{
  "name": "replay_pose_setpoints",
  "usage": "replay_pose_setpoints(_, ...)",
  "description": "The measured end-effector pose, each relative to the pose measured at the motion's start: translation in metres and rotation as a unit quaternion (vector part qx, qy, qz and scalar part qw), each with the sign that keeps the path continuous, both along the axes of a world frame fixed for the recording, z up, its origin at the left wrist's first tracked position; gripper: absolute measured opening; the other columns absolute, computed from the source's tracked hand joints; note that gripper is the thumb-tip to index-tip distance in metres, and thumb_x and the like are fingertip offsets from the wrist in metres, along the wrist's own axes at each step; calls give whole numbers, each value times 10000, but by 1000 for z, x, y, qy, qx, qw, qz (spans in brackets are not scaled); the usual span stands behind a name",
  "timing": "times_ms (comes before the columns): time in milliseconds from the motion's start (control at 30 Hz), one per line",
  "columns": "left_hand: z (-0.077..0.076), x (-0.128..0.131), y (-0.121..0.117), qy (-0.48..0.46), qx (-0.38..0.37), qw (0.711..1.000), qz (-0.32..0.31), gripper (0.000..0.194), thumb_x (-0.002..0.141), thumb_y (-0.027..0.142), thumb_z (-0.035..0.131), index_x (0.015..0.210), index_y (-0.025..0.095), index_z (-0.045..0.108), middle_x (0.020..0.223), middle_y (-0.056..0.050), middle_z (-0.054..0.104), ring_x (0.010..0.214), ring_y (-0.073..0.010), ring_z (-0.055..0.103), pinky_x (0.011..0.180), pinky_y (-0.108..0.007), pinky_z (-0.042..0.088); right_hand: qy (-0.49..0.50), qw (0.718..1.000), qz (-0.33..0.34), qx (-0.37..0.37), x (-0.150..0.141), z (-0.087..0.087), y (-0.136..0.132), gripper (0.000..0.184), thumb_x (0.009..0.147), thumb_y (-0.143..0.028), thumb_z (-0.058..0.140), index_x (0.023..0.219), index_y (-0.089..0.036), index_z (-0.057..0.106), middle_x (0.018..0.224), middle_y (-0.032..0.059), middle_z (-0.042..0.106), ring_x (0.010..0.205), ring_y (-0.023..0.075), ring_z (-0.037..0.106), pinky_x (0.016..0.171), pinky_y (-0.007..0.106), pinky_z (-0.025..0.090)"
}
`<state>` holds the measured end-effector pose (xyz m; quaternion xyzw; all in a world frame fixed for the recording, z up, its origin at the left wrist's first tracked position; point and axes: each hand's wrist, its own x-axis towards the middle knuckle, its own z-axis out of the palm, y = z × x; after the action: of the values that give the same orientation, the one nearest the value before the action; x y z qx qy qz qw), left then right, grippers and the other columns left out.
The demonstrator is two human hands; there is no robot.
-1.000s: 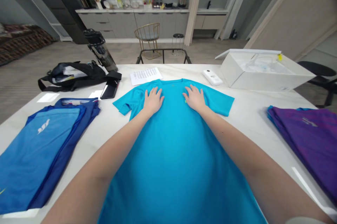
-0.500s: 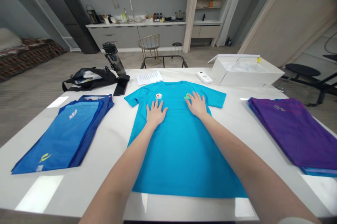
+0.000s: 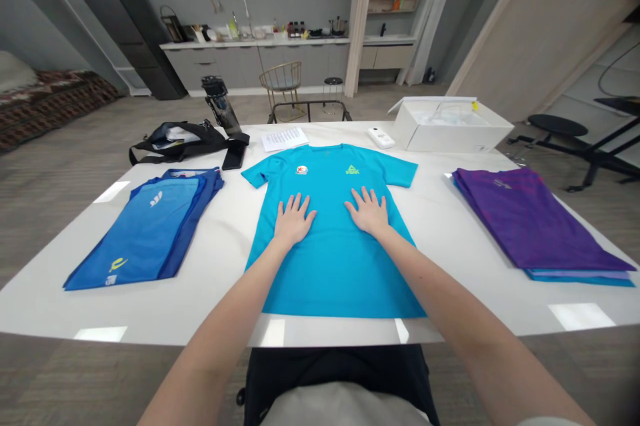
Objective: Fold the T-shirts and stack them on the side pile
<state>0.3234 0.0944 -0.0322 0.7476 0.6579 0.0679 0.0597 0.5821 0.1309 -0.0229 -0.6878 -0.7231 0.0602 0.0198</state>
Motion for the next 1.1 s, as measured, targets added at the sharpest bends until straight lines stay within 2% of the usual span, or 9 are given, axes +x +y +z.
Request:
replay_pose_setpoints(100, 3, 3, -19, 3, -1, 1000, -2, 715, 1042, 634, 147, 1648, 280, 285, 1703, -37, 157, 1587, -272, 136, 1276, -561, 88, -5, 999, -31, -5, -8, 4, -12, 742, 1060, -667, 192, 1666, -243, 255, 1695, 103, 143, 1561, 360, 137, 1220, 651, 116)
replay_pose_setpoints(267, 5, 10, -47, 16, 13, 998, -58, 685, 1056, 601, 184, 1638, 265, 316, 1690, -31, 200, 1583, -245, 160, 1288, -538, 95, 19, 990, 137, 33, -31, 0, -49, 657, 1065, -667, 215, 1640, -363, 303, 1691, 16, 165, 1570, 289, 148, 1234, 641, 100)
replay_pose_setpoints(333, 5, 9, -59, 25, 15, 997, -78, 668, 1059, 598, 188, 1639, 290, 311, 1690, -14, 195, 1583, -233, 160, 1292, -518, 108, 16, 987, 155, 36, -30, -2, -65, 653, 1060, -679, 223, 1633, -379, 318, 1687, 11, 179, 1569, 285, 157, 1246, 620, 91)
replay_pose_setpoints(533, 5, -6, -106, 35, 27, 996, -82, 660, 1065, 605, 139, 1637, 318, 303, 1692, 11, 185, 1581, -223, 172, 1291, -526, 134, 11, 991, 124, 44, 11, -3, -101, 647, 1075, -649, 234, 1636, -341, 325, 1681, 21, 209, 1563, 280, 186, 1258, 574, 134)
replay_pose_setpoints(733, 4, -10, -147, 40, 38, 997, -54, 674, 1055, 628, 171, 1657, 327, 219, 1706, -5, 89, 1591, -271, 114, 1267, -611, 127, -4, 986, 144, 82, 38, 2, -147, 609, 1100, -570, 214, 1614, -293, 387, 1679, 18, 216, 1560, 265, 197, 1254, 579, 165)
replay_pose_setpoints(800, 4, -9, -155, 36, 31, 998, -41, 681, 1046, 652, 164, 1655, 351, 207, 1708, 4, 42, 1592, -294, 98, 1231, -684, 137, -13, 986, 134, 93, 39, 0, -166, 603, 1098, -576, 209, 1612, -314, 387, 1683, 11, 202, 1558, 282, 197, 1238, 614, 169)
replay_pose_setpoints(900, 5, -7, -162, 30, 17, 999, -10, 693, 1032, 683, 140, 1646, 372, 223, 1706, 5, 7, 1591, -320, 81, 1163, -780, 135, -20, 994, 68, 87, 40, -6, -191, 638, 1078, -637, 218, 1625, -339, 354, 1689, 13, 176, 1545, 343, 213, 1201, 672, 195)
replay_pose_setpoints(967, 4, -6, -165, 28, 11, 1000, 10, 697, 1028, 691, 132, 1643, 376, 230, 1706, -1, 18, 1590, -330, 83, 1137, -811, 118, -24, 996, 32, 83, 45, -10, -201, 678, 1065, -669, 216, 1641, -326, 320, 1691, 19, 165, 1541, 354, 219, 1203, 661, 202)
replay_pose_setpoints(1100, 2, -2, -170, 20, -12, 999, 33, 702, 1025, 694, 140, 1643, 373, 228, 1705, -16, 73, 1580, -358, 119, 1115, -838, 73, -30, 995, 66, 73, 58, -12, -203, 685, 1063, -680, 209, 1651, -337, 283, 1685, -20, 167, 1558, 312, 186, 1242, 604, 169)
